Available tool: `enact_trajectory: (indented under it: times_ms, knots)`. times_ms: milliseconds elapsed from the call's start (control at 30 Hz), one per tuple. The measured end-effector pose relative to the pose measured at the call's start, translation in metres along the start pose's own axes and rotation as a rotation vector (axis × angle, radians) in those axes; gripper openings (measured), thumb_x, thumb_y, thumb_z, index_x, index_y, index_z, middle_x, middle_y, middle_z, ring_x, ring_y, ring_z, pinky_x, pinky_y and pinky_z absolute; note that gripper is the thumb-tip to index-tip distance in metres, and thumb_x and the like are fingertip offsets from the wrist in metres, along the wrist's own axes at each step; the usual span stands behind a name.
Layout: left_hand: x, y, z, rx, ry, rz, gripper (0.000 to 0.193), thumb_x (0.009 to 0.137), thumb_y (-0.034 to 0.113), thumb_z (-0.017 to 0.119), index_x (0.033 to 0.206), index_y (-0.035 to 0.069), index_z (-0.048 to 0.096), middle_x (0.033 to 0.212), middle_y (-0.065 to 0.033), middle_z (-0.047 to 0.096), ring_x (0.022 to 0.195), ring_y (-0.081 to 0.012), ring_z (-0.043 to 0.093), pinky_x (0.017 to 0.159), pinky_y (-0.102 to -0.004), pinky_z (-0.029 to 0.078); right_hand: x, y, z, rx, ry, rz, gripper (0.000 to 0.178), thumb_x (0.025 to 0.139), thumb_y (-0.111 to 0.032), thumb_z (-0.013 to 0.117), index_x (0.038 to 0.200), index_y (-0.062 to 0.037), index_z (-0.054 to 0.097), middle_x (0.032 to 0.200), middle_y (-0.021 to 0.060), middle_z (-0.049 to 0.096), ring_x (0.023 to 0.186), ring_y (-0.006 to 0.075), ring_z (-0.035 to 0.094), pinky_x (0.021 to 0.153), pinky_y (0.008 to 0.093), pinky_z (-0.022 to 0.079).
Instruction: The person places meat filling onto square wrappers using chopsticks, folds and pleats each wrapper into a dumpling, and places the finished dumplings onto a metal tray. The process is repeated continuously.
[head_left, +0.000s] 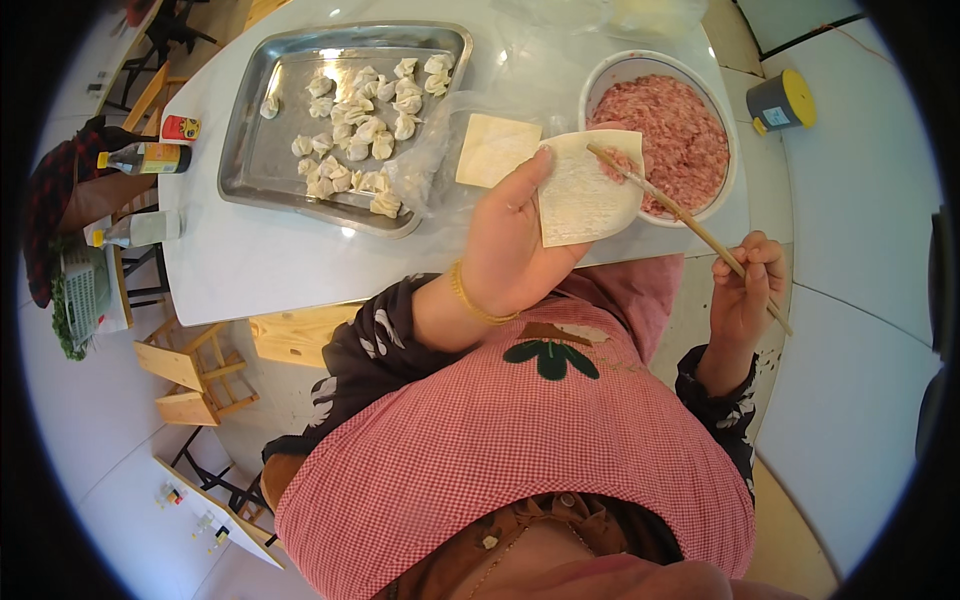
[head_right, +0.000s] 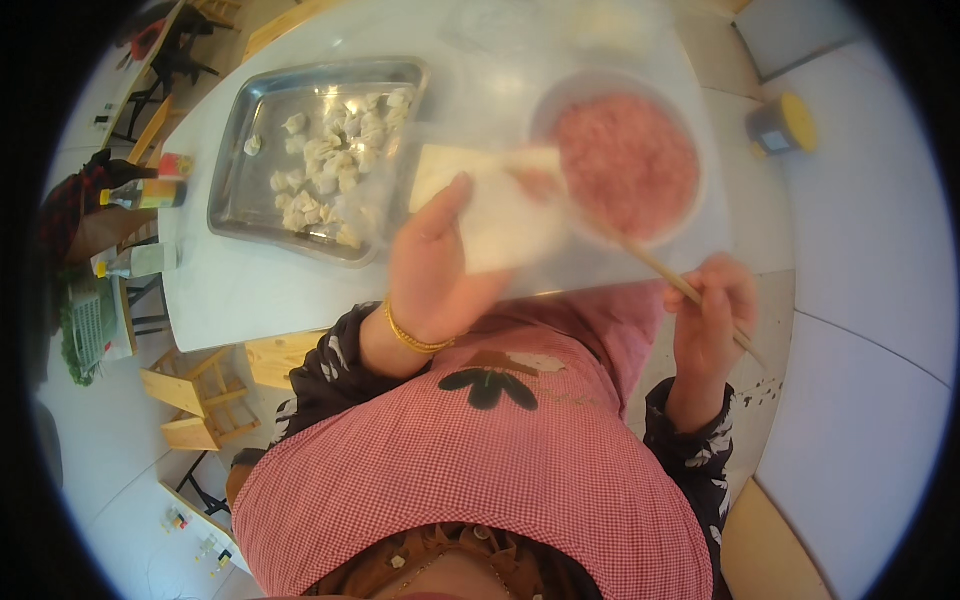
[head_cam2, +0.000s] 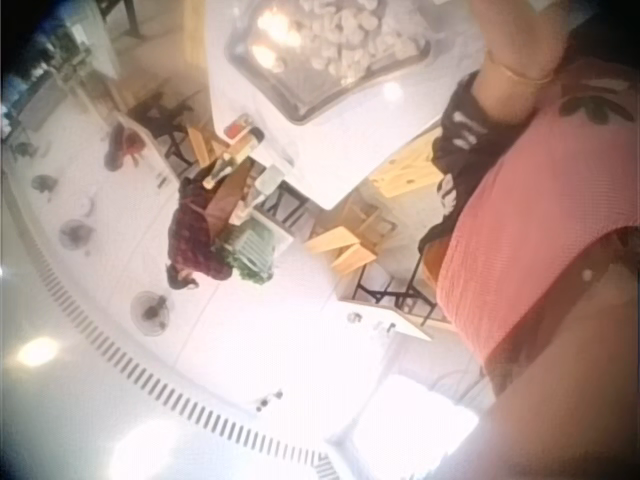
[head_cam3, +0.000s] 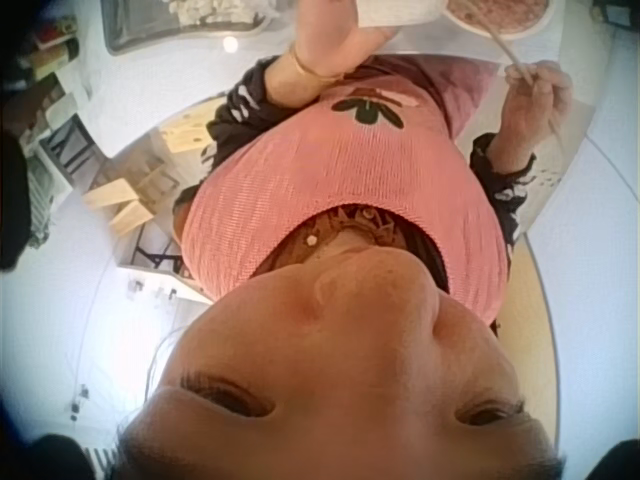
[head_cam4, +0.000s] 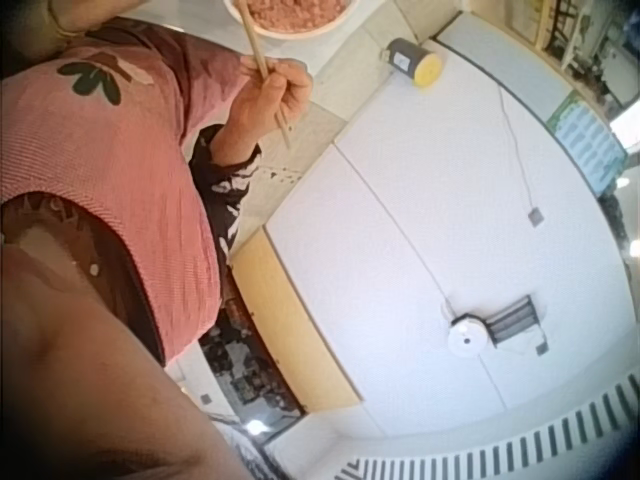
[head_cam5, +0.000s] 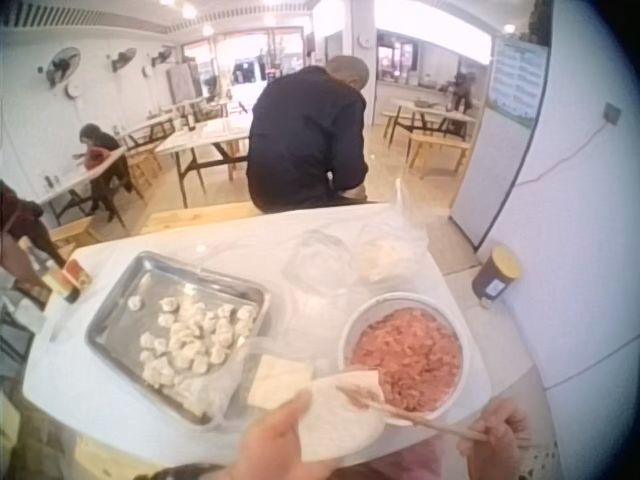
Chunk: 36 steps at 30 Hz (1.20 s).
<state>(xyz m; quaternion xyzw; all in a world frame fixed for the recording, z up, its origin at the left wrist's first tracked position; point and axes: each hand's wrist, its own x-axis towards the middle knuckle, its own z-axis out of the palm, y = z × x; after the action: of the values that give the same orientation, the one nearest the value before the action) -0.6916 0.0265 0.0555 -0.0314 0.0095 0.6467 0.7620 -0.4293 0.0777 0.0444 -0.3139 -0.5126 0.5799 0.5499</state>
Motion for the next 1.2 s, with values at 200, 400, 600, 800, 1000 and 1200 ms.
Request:
enact_trajectory:
  times_ms: [200,400,600,800,1000,1200]
  knots:
    - [0.008,-0.01,-0.004,0.159,-0.287,0.098,0.046,0.094,0.019,0.051,0.134,-0.001,0.039,0.124,-0.0145,0.055,0.116,-0.029,0.052,0.103,-0.0423,0.038,-0.005,-0.004,0.001,0.071,-0.018,-0.001,0.013,0.094,-0.012,0.05,0.094,0.0008,0.054,0.084,0.0084,0.051,0.066,0.0183,0.056,0.057,0.029,0.047]
    - [0.007,-0.008,0.008,0.401,-0.152,0.178,0.047,0.09,0.001,0.053,0.134,-0.001,0.038,0.123,-0.0155,0.056,0.113,-0.0287,0.056,0.1,-0.0412,0.043,-0.011,-0.007,0.006,0.073,-0.078,-0.075,0.014,0.093,-0.014,0.055,0.091,0.0,0.053,0.09,0.009,0.051,0.068,0.0188,0.058,0.06,0.0312,0.05]
    - [0.005,-0.005,0.019,0.755,-0.198,0.409,0.042,0.091,0.001,0.051,0.131,-0.004,0.04,0.122,-0.0187,0.056,0.116,-0.0299,0.055,0.101,-0.0429,0.044,-0.015,-0.003,0.013,0.037,-0.202,-0.09,0.02,0.09,-0.018,0.063,0.088,-0.001,0.053,0.095,0.0102,0.052,0.077,0.0206,0.063,0.066,0.0293,0.053]
    - [0.008,0.002,0.005,0.569,0.178,0.177,0.022,0.094,0.004,0.05,0.115,-0.002,0.053,0.109,-0.0139,0.063,0.102,-0.0232,0.063,0.088,-0.0369,0.053,-0.019,0.003,0.019,0.025,-0.198,-0.071,0.018,0.09,-0.017,0.064,0.089,-0.001,0.054,0.1,0.0112,0.053,0.079,0.0204,0.063,0.069,0.0291,0.053]
    - [0.001,0.001,0.011,0.563,0.253,0.204,0.024,0.097,0.018,0.049,0.114,0.001,0.053,0.11,-0.0123,0.062,0.104,-0.0225,0.061,0.088,-0.0362,0.051,-0.023,0.007,0.023,0.054,-0.15,-0.078,0.016,0.089,-0.014,0.065,0.09,-0.0014,0.055,0.104,0.011,0.054,0.083,0.0205,0.06,0.074,0.0319,0.05]
    - [0.003,-0.004,0.032,0.255,0.067,0.171,0.055,0.1,0.047,0.032,0.123,-0.001,0.047,0.126,-0.0197,0.054,0.118,-0.0327,0.051,0.106,-0.0439,0.036,-0.027,0.019,0.026,-0.069,-0.193,-0.145,0.009,0.087,-0.007,0.066,0.084,-0.0022,0.059,0.105,0.0101,0.057,0.088,0.021,0.059,0.078,0.034,0.048]
